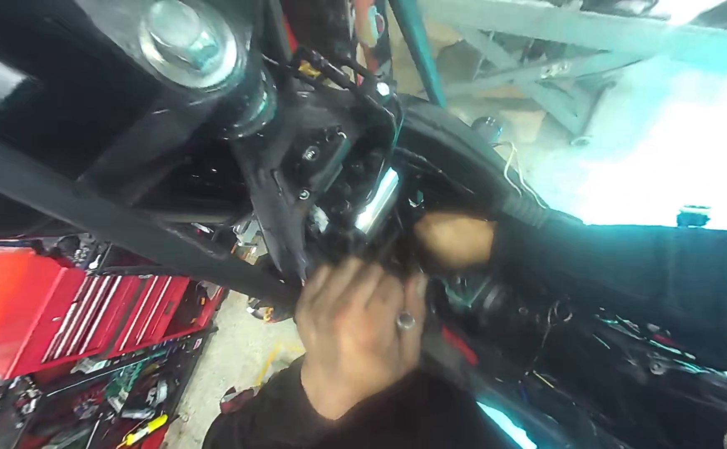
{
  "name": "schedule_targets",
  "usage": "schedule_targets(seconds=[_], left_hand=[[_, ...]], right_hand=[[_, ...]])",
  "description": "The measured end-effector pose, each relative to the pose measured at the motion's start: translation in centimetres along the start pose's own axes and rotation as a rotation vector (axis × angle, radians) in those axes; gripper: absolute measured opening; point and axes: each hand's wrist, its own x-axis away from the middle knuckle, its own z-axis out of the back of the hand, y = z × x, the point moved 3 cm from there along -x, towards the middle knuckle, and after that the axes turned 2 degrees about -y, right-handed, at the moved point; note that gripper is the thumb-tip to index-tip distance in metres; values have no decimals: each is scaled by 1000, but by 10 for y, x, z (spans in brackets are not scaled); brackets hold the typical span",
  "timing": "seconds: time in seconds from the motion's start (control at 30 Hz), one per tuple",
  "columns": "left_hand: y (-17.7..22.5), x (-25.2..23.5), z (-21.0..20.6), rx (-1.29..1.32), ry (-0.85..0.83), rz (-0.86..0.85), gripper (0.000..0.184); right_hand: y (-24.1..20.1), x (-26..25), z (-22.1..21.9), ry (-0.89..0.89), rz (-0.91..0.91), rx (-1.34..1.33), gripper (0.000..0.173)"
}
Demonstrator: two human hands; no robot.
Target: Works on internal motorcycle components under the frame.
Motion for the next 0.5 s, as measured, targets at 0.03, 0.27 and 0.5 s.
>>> schedule_targets(seconds=[0.03,0.27,0.5], left_hand=[[0,0,0,3,-3,1,46],[0,-1,1,27,-32,-2,46],[-3,0,2,51,-43,-39,45]], right_hand=[[-1,0,0,-8,-1,7,19],[-6,0,6,-148,-21,-7,16],[-1,-5,2,-121,35,-23,16]])
